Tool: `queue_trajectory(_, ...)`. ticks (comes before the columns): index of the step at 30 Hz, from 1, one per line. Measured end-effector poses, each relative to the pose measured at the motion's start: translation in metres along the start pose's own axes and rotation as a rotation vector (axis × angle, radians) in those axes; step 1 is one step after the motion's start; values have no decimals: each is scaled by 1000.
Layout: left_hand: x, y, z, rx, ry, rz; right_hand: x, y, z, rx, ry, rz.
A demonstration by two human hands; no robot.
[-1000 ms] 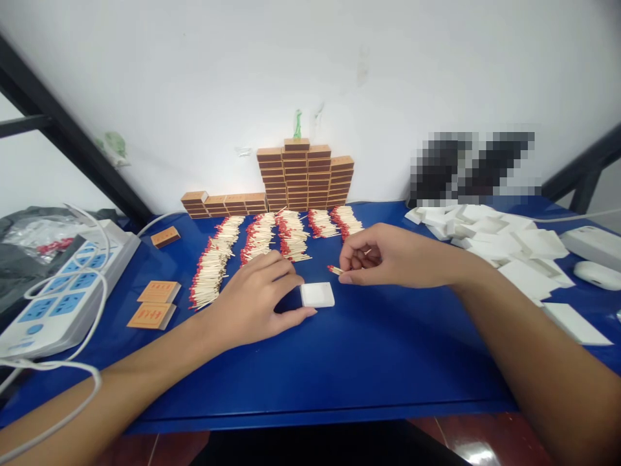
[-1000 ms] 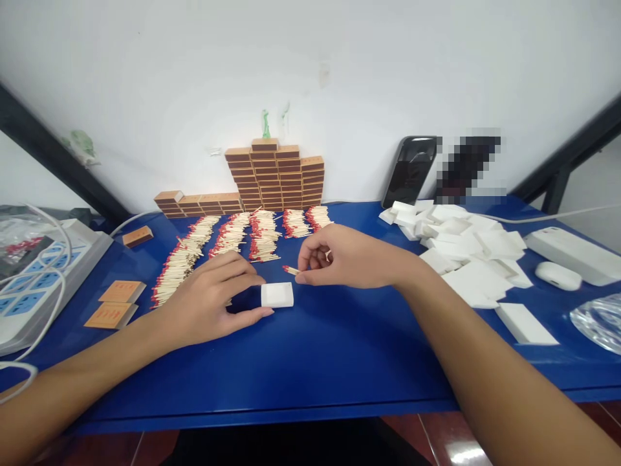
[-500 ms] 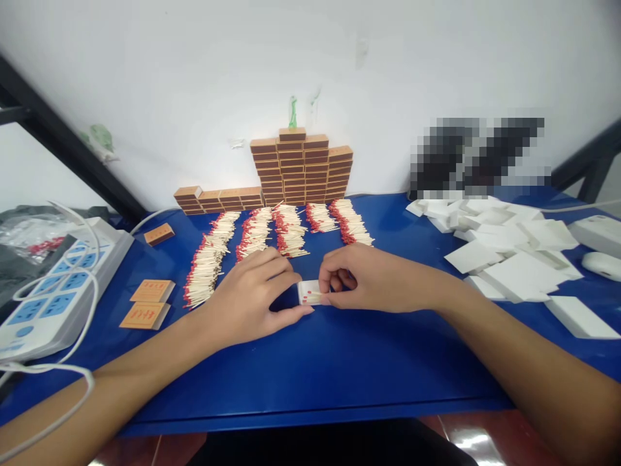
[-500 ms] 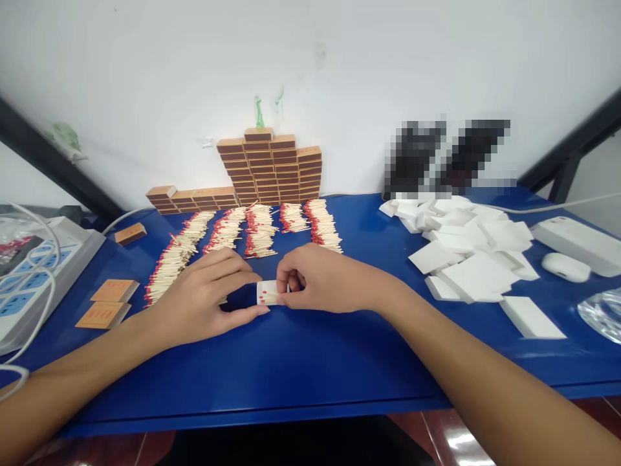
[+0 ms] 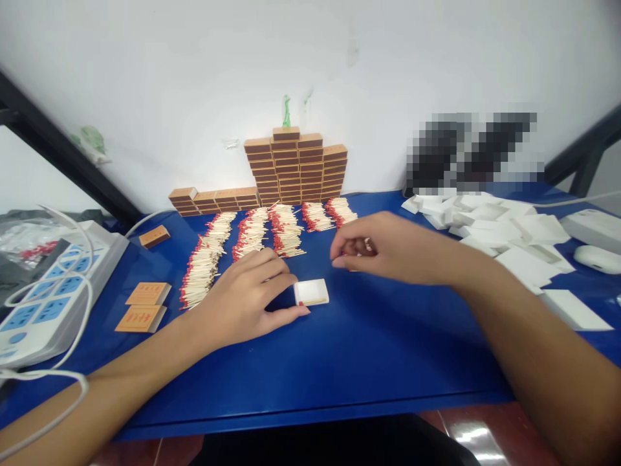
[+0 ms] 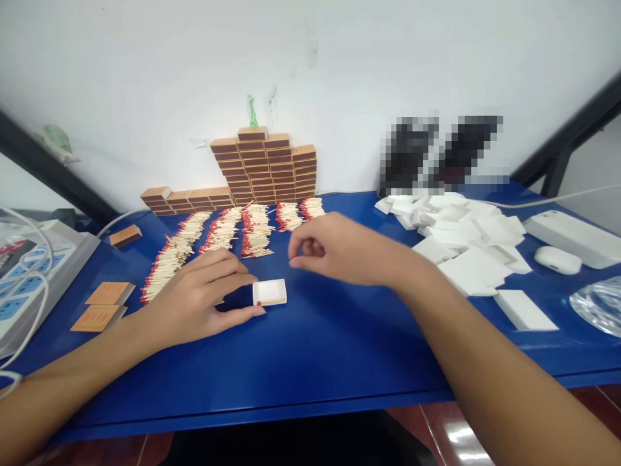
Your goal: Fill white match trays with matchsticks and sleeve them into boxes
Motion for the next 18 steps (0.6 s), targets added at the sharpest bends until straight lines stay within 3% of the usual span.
queue_trajectory(5, 0, 0, 0, 15, -6, 14, -10, 33, -24, -185, -94, 184)
queue_trajectory(9, 0, 0, 0, 20, -10, 19, -10, 44, -16, -209, -182, 282)
queue_trajectory(13, -1, 1, 0, 33, -13, 23, -8, 42, -2, -172, -286, 281)
queue_trajectory(18, 0, 0, 1, 25, -30, 14, -8, 38, 0, -147, -266, 259)
Point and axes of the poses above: each hand's wrist, its own x-axis towards the middle knuckle, its own z-axis out of the palm, y = z × x, the point moved 6 cm from there along x, towards the middle knuckle, and after that the axes turned 2 degrees about -z, right-handed, at the moved point
